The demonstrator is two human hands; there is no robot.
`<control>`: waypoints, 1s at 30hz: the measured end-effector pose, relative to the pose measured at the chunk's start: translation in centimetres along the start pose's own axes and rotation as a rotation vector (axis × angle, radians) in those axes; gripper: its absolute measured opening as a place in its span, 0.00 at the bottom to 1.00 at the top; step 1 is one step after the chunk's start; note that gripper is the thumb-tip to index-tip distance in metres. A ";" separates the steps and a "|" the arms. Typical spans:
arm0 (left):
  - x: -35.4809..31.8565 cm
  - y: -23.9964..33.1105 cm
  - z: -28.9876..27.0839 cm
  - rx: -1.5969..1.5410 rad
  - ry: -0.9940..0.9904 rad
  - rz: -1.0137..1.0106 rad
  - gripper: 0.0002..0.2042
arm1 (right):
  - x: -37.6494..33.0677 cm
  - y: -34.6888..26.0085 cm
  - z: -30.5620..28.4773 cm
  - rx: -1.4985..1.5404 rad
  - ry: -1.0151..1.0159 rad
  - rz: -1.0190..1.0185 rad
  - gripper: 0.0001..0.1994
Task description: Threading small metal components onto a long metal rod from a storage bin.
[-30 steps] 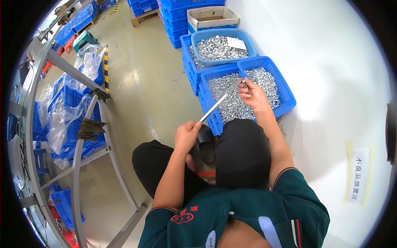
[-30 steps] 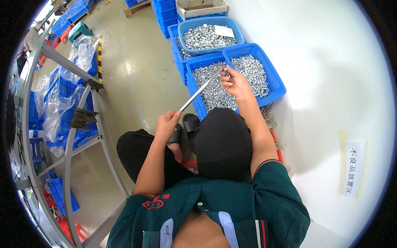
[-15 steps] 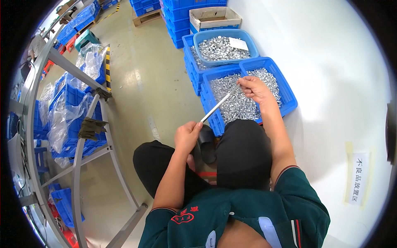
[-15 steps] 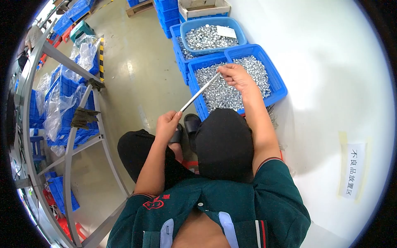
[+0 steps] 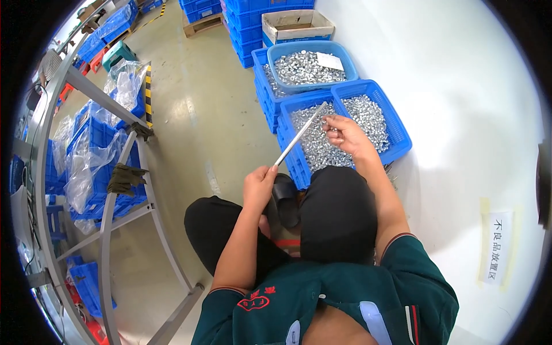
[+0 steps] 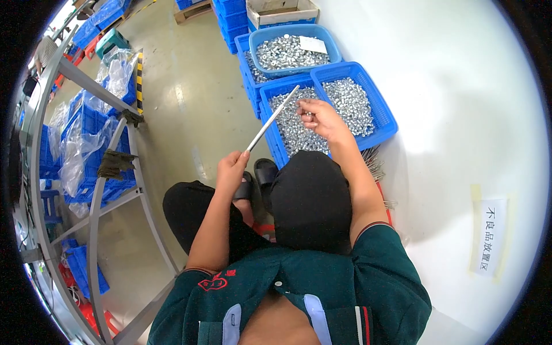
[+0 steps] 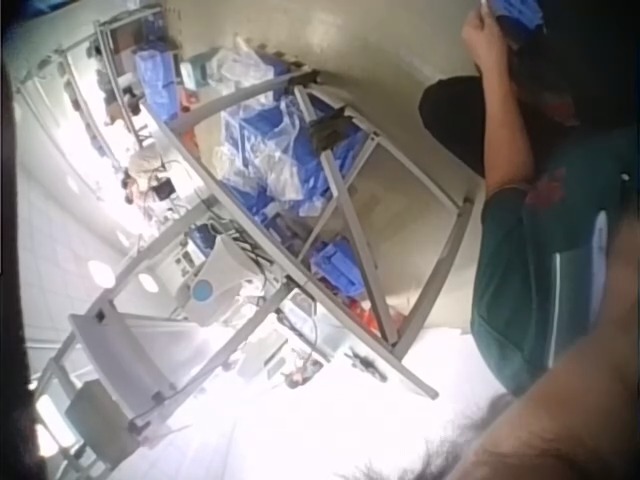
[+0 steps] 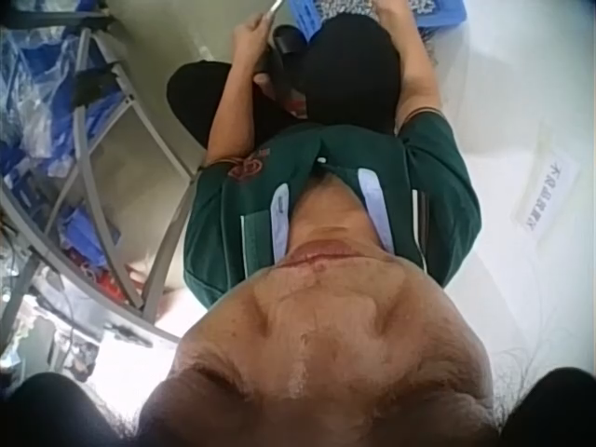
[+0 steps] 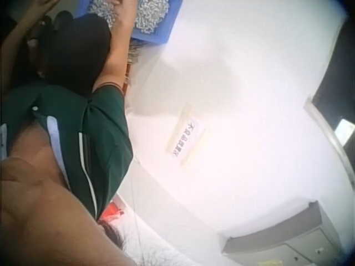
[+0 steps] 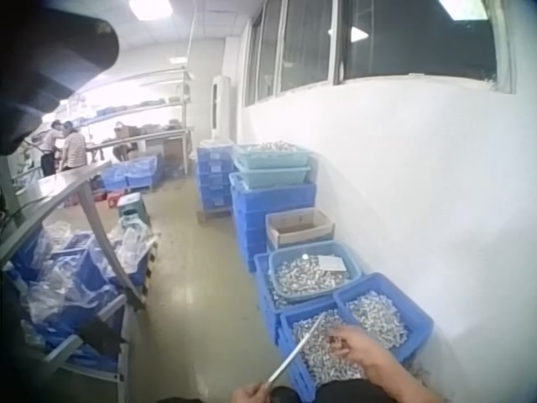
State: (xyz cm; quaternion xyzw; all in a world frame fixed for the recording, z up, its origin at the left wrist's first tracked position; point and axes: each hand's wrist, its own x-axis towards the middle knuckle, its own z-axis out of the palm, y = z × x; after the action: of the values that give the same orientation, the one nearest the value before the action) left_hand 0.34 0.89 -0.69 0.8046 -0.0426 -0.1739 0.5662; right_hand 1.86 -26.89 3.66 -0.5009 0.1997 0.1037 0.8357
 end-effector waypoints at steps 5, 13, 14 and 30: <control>0.0 -0.2 0.2 0.027 -0.024 -0.013 0.18 | 1.0 -0.1 -2.3 0.406 -0.027 0.000 0.07; -0.3 0.0 0.2 0.115 -0.085 0.002 0.18 | 1.1 -0.2 -2.2 0.481 -0.069 -0.023 0.11; -0.3 0.0 0.1 0.126 -0.082 0.002 0.18 | 1.0 -0.3 -1.9 0.482 -0.069 -0.022 0.11; -0.4 0.8 0.4 0.164 -0.007 0.013 0.17 | 0.1 -0.3 1.9 -0.131 -0.065 0.017 0.07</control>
State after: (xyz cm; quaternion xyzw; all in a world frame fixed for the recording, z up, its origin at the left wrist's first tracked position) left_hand -0.01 0.39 -0.02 0.8472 -0.0638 -0.1690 0.4995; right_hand 2.53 -25.33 4.61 -0.5493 0.1693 0.1398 0.8063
